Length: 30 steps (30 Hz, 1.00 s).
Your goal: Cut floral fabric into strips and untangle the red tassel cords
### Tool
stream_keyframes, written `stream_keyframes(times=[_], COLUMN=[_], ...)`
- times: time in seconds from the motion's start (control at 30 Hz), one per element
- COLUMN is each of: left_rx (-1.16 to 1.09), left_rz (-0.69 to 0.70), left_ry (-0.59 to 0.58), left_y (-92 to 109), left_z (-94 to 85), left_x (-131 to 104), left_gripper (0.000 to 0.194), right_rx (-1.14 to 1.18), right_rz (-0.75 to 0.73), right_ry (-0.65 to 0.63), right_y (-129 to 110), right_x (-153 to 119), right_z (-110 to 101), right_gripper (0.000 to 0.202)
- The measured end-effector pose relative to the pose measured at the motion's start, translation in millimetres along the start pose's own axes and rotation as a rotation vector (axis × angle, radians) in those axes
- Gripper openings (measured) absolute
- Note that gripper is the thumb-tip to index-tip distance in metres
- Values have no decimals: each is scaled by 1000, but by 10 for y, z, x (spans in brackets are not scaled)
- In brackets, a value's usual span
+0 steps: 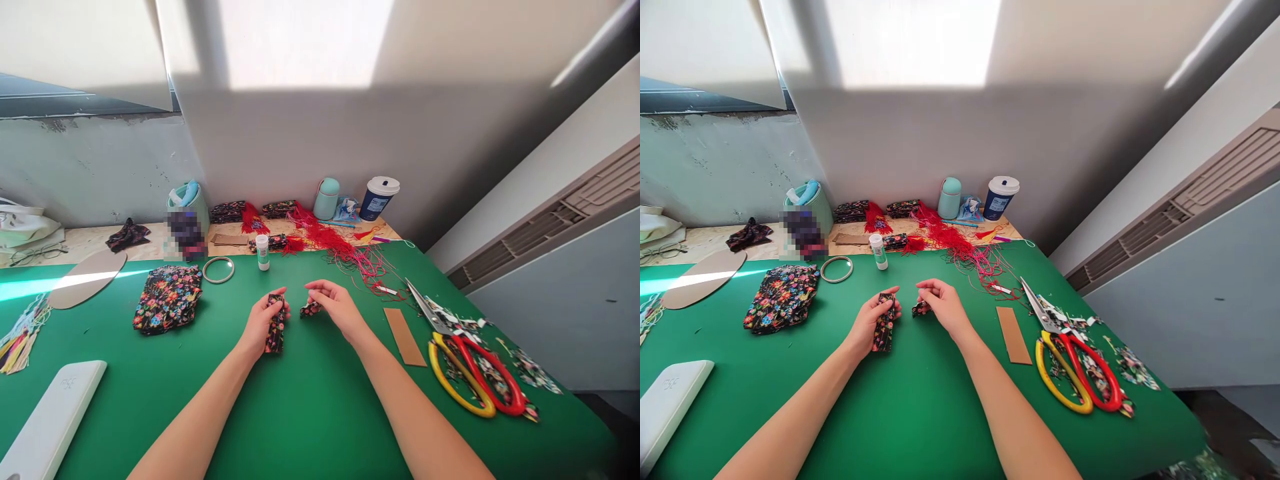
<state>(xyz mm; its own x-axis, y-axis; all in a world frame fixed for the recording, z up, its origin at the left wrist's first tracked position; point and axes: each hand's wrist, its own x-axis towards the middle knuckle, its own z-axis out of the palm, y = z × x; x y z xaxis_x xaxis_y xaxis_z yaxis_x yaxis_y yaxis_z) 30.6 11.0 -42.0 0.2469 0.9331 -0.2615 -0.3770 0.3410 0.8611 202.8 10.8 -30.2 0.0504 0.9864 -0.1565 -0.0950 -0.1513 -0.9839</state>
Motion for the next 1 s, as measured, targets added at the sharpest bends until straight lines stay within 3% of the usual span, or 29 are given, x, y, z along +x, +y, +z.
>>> stream_keyframes(times=[0.1,0.2,0.33,0.5,0.7,0.87,1.0], left_rx=[190,252,179,67,-3,121,380], left_rz=[79,72,36,52,82,32,-15], left_ry=[15,-20,-7,98,190,103,-26], left_y=[-31,-27,5,6,24,94,140], left_z=[1,8,7,-37,-141,-174,-150], left_x=[-1,-9,0,43,76,17,-105], left_gripper=[44,39,37,32,28,22,17], right_rx=[-7,-10,-3,-114,-481,-468,-464], right_rz=[-13,-10,17,-17,59,-60,-90], right_ry=[14,32,53,48,-226,-115,-33], right_y=[-39,-80,-108,-92,-68,4,77], right_x=[-14,-24,-23,-5,-53,-3,68], right_z=[-26,-55,-70,-83,-93,-94,-109], right_gripper=[28,28,30,33,36,35,37])
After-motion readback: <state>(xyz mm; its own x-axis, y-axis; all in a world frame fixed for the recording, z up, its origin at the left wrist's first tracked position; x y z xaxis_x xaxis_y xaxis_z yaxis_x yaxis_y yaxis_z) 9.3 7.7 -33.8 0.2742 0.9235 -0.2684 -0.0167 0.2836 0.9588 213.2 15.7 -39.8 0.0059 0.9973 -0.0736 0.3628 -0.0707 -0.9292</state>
